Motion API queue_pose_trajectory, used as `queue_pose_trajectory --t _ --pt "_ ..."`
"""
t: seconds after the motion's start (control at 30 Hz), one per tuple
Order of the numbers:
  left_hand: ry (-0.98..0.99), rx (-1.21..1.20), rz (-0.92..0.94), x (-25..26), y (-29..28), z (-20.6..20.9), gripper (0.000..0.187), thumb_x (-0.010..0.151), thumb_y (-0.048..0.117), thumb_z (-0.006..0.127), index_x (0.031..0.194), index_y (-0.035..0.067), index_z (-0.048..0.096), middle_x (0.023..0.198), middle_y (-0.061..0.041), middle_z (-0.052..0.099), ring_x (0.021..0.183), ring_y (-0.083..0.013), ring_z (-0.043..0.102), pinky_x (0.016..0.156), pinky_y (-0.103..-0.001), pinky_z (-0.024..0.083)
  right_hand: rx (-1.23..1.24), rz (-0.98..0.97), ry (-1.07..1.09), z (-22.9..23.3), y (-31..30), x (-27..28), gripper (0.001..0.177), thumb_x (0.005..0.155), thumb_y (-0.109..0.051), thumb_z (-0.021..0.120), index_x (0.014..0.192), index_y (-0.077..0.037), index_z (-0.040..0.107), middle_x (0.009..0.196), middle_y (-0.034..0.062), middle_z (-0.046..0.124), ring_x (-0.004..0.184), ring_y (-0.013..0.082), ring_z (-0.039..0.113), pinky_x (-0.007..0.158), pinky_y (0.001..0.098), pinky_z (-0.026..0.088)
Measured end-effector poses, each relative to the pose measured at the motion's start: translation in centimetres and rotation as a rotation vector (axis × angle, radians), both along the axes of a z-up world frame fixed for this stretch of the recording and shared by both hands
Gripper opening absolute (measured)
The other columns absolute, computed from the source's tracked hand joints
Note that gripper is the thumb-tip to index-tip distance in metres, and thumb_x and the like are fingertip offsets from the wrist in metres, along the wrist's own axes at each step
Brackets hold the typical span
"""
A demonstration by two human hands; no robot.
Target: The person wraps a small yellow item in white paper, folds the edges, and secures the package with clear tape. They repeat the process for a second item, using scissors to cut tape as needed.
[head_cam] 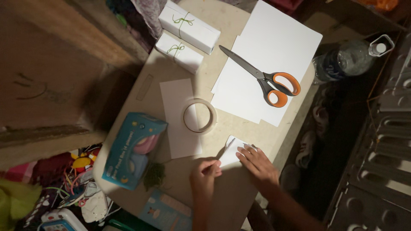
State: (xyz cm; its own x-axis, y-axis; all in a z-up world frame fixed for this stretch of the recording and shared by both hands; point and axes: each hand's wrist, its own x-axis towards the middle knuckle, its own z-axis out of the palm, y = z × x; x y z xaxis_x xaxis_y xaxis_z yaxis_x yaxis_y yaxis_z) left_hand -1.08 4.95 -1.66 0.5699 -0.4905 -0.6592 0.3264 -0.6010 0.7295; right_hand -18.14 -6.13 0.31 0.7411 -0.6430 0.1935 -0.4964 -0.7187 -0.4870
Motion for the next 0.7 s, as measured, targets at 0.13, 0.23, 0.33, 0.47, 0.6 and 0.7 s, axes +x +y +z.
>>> queue_pose_trajectory --t 0.13,0.23,0.33,0.47,0.6,0.7 --pt "-0.008 -0.097 0.043 0.6 -0.9 1.5 0.027 0.087 0.008 0.072 0.113 0.001 0.068 0.086 -0.016 0.078 0.071 -0.0209 0.077 0.065 -0.033 0.062 0.006 0.047 -0.054 0.1 -1.3 0.4 0.051 0.079 -0.005 0.071 0.130 -0.009 0.067 0.136 0.0118 0.065 0.129 0.0301 0.060 0.110 0.0487 0.047" --pt "-0.323 -0.100 -0.099 -0.3 -0.7 1.8 0.040 0.090 0.007 0.071 0.130 0.007 0.061 0.099 -0.019 0.073 0.084 -0.0239 0.073 0.074 -0.036 0.061 -0.064 0.075 -0.075 -0.4 -1.9 0.9 0.049 0.089 0.003 0.068 0.136 -0.012 0.066 0.140 0.0059 0.067 0.134 0.0240 0.062 0.115 0.0448 0.045" --pt "-1.034 -0.100 -0.413 -3.3 -1.2 0.6 0.040 0.094 0.013 0.065 0.134 0.010 0.059 0.127 -0.011 0.067 0.110 -0.0228 0.069 0.089 -0.040 0.059 0.041 0.112 -0.049 -0.5 -2.2 0.1 0.054 0.081 0.002 0.070 0.134 -0.008 0.065 0.135 0.0113 0.067 0.130 0.0291 0.061 0.114 0.0466 0.048" --pt "-1.437 -0.026 -0.748 -4.9 -2.1 -1.8 0.054 0.086 0.013 0.062 0.140 0.011 0.057 0.141 -0.005 0.063 0.124 -0.0206 0.064 0.100 -0.046 0.049 0.007 0.102 -0.061 -0.7 -2.3 0.1 0.053 0.080 -0.002 0.071 0.133 -0.007 0.064 0.135 0.0129 0.067 0.130 0.0315 0.061 0.113 0.0481 0.046" --pt "-1.335 -0.061 -0.812 -3.6 -2.4 -2.3 0.050 0.088 0.009 0.062 0.138 0.007 0.058 0.139 -0.005 0.062 0.125 -0.0220 0.060 0.108 -0.046 0.045 0.017 0.114 -0.099 -0.6 -2.5 0.7 0.048 0.087 -0.004 0.071 0.134 -0.006 0.063 0.132 0.0134 0.068 0.126 0.0326 0.063 0.113 0.0471 0.047" --pt "-1.332 -0.120 -0.853 -2.7 -2.9 -1.4 0.052 0.086 0.008 0.063 0.138 0.004 0.059 0.136 -0.009 0.061 0.122 -0.0236 0.056 0.110 -0.047 0.042 0.069 0.129 -0.108 -0.2 -3.1 0.8 0.046 0.087 -0.007 0.070 0.132 -0.006 0.063 0.128 0.0131 0.068 0.123 0.0337 0.062 0.114 0.0476 0.045"
